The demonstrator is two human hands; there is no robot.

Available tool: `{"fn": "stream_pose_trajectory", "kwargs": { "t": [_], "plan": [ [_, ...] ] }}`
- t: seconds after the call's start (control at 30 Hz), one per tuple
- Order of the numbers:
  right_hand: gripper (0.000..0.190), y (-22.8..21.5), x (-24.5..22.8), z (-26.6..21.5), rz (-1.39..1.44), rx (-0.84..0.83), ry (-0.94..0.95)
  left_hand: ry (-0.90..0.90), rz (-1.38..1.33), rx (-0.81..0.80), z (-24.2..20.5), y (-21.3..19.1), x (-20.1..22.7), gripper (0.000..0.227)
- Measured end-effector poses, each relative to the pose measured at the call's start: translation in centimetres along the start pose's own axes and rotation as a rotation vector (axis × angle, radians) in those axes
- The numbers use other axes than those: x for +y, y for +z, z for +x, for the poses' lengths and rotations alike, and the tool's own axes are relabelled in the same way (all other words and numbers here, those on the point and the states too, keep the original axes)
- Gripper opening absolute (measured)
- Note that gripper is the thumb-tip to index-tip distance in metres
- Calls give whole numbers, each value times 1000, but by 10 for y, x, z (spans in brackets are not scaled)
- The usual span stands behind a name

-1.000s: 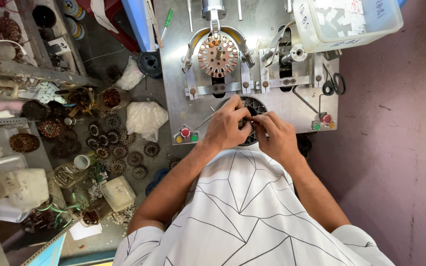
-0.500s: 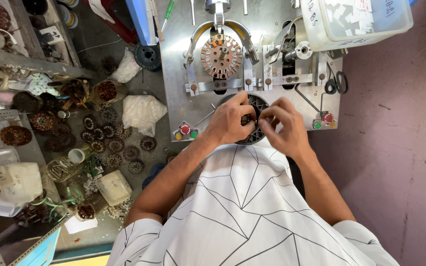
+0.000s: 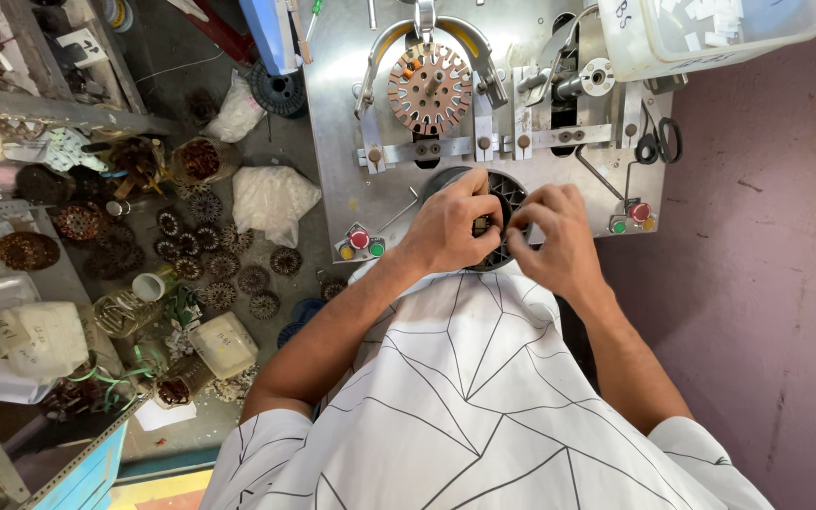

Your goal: The person operates a coil winding machine, places a stator core into the fixture, and winds copper wire onto it. They then remove the wound stator, trim excess wire with shears, and place the finished component into a container.

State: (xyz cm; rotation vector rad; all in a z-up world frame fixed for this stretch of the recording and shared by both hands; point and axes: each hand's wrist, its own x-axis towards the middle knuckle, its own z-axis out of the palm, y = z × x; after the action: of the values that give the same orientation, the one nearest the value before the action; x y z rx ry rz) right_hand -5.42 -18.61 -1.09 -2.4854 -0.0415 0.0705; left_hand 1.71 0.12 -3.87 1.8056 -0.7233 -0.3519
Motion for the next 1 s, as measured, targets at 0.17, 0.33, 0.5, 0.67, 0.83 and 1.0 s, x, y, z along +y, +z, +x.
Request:
{"fn": "stream_pose_trajectory", "kwargs": {
  "t": [0.17, 0.33, 0.5, 0.67, 0.83, 1.0],
  "plan": [
    [11, 0, 4, -2, 110, 60, -14, 4, -2, 7, -1, 3, -2, 11],
    [9, 0, -1, 4, 55, 31, -12, 25, -7, 7, 0, 1, -2, 8],
    [8, -6, -2, 1, 71, 55, -11, -4, 5, -6, 0, 2, -2, 11],
    [8, -5, -4, 7, 45, -27, 0, 2, -3, -21, 3, -2, -2, 9],
    [8, -10, -3, 5, 59, 11, -10, 1, -2, -29, 2, 0, -3, 10],
    [6, -8, -11, 10, 18, -53, -10, -17, -7, -48, 5, -2, -2, 9]
  ]
}}
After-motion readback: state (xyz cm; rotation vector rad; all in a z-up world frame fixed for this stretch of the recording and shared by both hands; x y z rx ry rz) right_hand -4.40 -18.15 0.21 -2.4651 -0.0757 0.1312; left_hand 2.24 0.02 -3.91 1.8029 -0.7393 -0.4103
